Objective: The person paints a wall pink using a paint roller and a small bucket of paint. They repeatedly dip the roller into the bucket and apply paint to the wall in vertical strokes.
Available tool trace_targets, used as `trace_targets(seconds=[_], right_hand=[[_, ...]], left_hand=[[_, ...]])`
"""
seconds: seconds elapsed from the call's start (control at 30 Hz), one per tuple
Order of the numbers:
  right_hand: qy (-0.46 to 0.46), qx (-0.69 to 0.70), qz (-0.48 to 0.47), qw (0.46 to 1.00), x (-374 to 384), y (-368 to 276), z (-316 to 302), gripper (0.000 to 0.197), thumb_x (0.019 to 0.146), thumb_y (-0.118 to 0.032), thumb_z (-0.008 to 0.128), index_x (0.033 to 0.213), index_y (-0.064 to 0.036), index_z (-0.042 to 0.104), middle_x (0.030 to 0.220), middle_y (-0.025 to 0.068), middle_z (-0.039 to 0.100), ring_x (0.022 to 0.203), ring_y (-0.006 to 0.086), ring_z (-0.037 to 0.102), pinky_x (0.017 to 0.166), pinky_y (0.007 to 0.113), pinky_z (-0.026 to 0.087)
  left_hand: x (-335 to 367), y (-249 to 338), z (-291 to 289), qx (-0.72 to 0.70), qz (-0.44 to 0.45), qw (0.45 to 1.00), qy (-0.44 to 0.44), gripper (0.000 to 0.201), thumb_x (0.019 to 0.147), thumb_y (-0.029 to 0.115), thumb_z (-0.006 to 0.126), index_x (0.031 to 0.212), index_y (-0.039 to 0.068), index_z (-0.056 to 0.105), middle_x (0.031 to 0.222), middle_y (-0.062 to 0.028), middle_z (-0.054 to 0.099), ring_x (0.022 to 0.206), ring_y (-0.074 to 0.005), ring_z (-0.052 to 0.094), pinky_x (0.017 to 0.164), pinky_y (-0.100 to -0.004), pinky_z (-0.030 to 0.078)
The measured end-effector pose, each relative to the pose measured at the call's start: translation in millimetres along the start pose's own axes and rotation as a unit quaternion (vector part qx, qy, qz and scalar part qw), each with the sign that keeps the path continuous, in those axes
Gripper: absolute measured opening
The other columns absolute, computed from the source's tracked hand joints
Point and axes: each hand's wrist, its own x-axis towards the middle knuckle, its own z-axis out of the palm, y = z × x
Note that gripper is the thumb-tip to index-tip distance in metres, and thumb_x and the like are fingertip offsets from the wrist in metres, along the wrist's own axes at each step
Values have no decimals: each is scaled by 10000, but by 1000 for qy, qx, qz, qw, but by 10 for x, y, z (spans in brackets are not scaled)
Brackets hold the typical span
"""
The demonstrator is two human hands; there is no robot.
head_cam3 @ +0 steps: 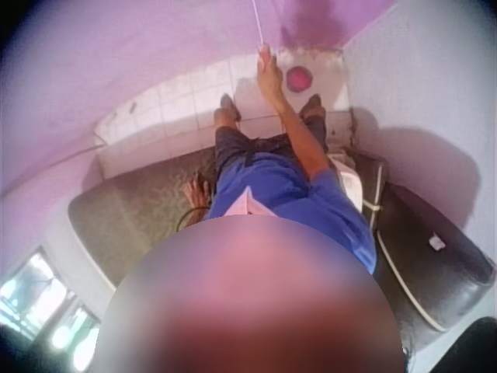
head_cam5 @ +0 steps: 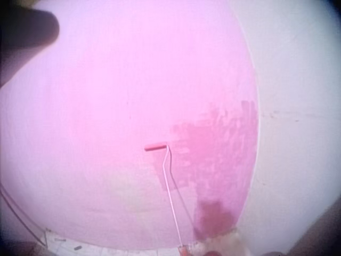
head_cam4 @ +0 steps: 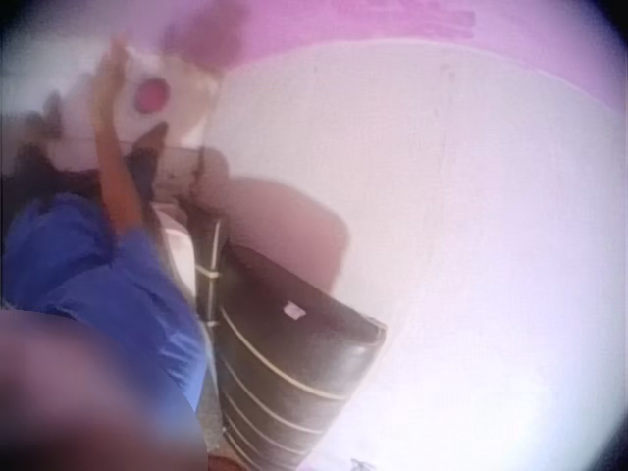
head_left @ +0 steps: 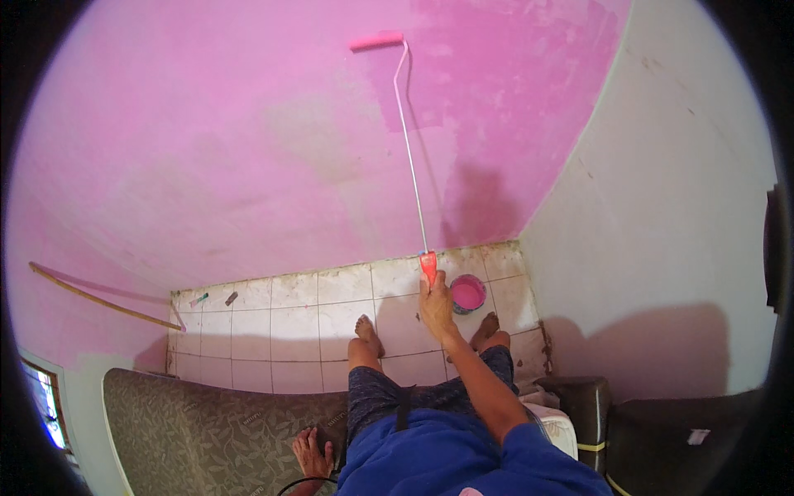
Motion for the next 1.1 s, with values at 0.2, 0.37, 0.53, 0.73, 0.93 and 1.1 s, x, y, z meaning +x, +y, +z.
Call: trace_targets(seconds=[0.2, 0.37, 0.53, 0.73, 0.93, 1.1], right_hand=[[-13, -6, 41, 999, -140, 256, 143, 294, 911, -276, 524, 976, -7, 427, 653, 280, 575, 650, 483, 584, 553, 549, 440], [-13, 1, 32, 999, -774, 755, 59, 299, 912, -291, 520, 970, -6, 450, 637, 261, 571, 643, 475, 586, 569, 559, 438], [18, -71, 40, 996, -1011, 1205, -357, 308, 926, -312, 496, 966, -7, 466, 674, 269, 580, 652, 471, 584, 579, 543, 440], [71, -98, -15, 993, -749, 1543, -586, 352, 937, -339, 478, 958, 12, 480, 664, 263, 578, 651, 467, 585, 563, 537, 429], [61, -107, -3, 992, -662, 1832, -596, 401, 939, -373, 463, 984, 25, 487, 661, 273, 574, 657, 470, 583, 572, 540, 438], [61, -159, 7, 985, -406, 1492, -542, 413, 933, -376, 466, 1007, 30, 487, 693, 285, 582, 653, 470, 582, 618, 544, 453]], left_hand=[[76, 27, 9, -19, 3, 1000, -5, 478, 860, 347, 526, 1197, 12, 481, 1173, -194, 465, 1112, -383, 419, 963, -506, 288], [-25, -5, 37, -5, 0, 1000, 3, 487, 864, 363, 524, 1203, 17, 477, 1171, -200, 466, 1105, -382, 426, 956, -508, 294], [42, -34, 125, 1, 20, 1000, 2, 488, 877, 379, 505, 1205, 20, 472, 1162, -203, 467, 1094, -385, 435, 948, -516, 295], [3, -20, 126, 18, 16, 1000, -3, 484, 884, 373, 474, 1214, 19, 463, 1166, -203, 463, 1109, -386, 426, 947, -522, 291], [43, 25, 86, 14, 23, 1000, -6, 483, 875, 350, 484, 1220, 13, 455, 1169, -204, 461, 1120, -383, 420, 951, -522, 286], [-3, 9, 93, 18, 15, 1000, -19, 488, 873, 342, 488, 1226, 7, 450, 1170, -208, 463, 1114, -388, 423, 948, -520, 290]])
